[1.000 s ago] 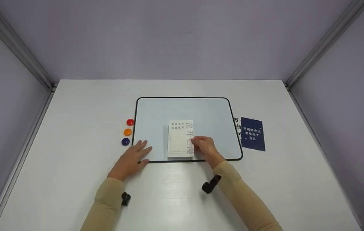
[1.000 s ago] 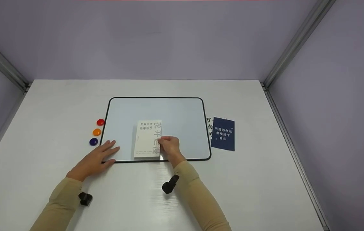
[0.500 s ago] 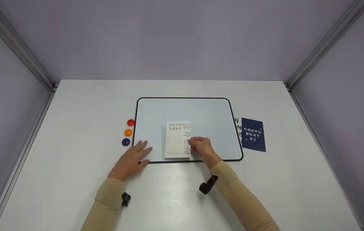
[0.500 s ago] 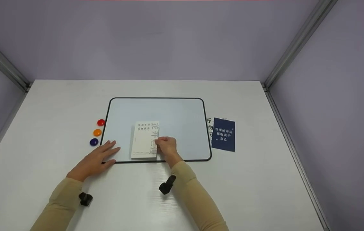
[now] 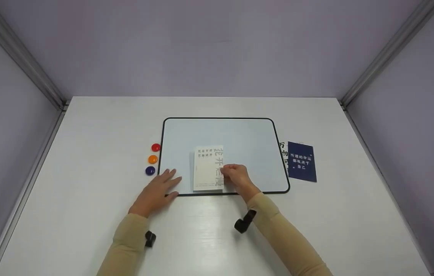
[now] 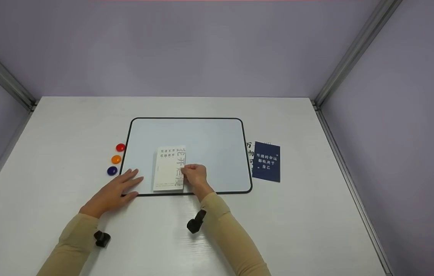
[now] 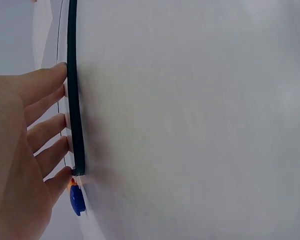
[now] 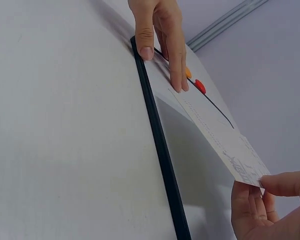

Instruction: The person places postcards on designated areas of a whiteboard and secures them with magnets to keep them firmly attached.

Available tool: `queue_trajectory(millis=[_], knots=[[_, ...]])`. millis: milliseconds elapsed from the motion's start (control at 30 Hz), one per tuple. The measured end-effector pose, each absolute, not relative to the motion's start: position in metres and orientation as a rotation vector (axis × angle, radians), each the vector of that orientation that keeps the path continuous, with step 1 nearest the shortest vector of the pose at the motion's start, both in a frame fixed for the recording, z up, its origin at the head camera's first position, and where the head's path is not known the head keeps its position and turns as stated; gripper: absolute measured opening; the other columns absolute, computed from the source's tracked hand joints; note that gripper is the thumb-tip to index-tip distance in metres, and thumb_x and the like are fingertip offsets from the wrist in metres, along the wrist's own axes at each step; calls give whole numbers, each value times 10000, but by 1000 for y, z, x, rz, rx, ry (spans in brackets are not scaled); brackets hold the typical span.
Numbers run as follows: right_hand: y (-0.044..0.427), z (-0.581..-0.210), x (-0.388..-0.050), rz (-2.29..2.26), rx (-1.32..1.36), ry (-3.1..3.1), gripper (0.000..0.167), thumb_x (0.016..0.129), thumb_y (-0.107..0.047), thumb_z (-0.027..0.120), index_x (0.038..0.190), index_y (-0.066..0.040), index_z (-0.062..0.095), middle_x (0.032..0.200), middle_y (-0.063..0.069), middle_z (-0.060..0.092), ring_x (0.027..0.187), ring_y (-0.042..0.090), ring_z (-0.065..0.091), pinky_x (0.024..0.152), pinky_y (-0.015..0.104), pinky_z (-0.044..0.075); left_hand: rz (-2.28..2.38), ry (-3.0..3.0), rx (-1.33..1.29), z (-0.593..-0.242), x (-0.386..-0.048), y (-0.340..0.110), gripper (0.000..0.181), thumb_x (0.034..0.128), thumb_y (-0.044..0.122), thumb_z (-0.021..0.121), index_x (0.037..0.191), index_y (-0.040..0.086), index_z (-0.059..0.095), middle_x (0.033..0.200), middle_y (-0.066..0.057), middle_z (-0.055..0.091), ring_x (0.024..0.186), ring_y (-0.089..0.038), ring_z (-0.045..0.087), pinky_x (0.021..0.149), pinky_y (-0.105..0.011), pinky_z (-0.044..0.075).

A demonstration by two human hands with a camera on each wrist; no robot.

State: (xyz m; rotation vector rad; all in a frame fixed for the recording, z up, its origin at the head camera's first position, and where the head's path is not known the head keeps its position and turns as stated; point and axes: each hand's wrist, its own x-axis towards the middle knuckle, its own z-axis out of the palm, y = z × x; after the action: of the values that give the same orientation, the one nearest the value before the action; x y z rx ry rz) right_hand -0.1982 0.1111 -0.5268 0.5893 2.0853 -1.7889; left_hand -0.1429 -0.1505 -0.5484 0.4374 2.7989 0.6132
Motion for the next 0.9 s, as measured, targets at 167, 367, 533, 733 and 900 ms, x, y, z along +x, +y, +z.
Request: queue_trajectory(millis=[167, 367, 533, 733, 900], knots=[[108, -528, -198, -1759, 598, 2088, 155, 890, -98, 622, 1006, 1, 650, 819, -1, 604, 750, 118, 557, 634, 195, 469, 614, 2802, 434, -549, -143, -150, 535, 953, 312, 584, 1457, 213, 433, 1603, -44, 298, 1515, -284, 224, 1231, -500, 246], [104, -528, -198, -1754, 624, 2067, 158, 893, -107, 622, 1016, -12, 647, 860, 5, 606, 783, 125, 558, 656, 199, 474, 605, 2800, 435, -548, -143, -151, 540, 951, 315, 588, 1458, 220, 430, 1604, -37, 296, 1517, -276, 222, 1234, -493, 241], [100, -528, -198, -1767, 630, 2047, 169, 898, -101, 617, 1034, -3, 637, 881, 16, 604, 792, 126, 564, 662, 197, 482, 604, 2804, 442, -547, -143, -150, 539, 949, 318, 590, 1454, 214, 436, 1602, -43, 300, 1515, -279, 227, 1234, -494, 242], [94, -527, -200, -1758, 622, 2056, 180, 893, -102, 622, 1040, -1, 646, 872, 16, 615, 778, 123, 571, 655, 195, 482, 603, 2807, 441, -548, -143, -150, 535, 949, 312, 590, 1453, 215, 439, 1601, -43, 302, 1514, -281, 229, 1233, -497, 243], [91, -527, -200, -1741, 611, 2095, 115, 881, -99, 627, 961, -18, 644, 809, -3, 602, 734, 117, 559, 628, 193, 459, 620, 2802, 443, -547, -144, -150, 527, 948, 300, 592, 1447, 203, 451, 1598, -52, 311, 1508, -294, 241, 1229, -500, 250]])
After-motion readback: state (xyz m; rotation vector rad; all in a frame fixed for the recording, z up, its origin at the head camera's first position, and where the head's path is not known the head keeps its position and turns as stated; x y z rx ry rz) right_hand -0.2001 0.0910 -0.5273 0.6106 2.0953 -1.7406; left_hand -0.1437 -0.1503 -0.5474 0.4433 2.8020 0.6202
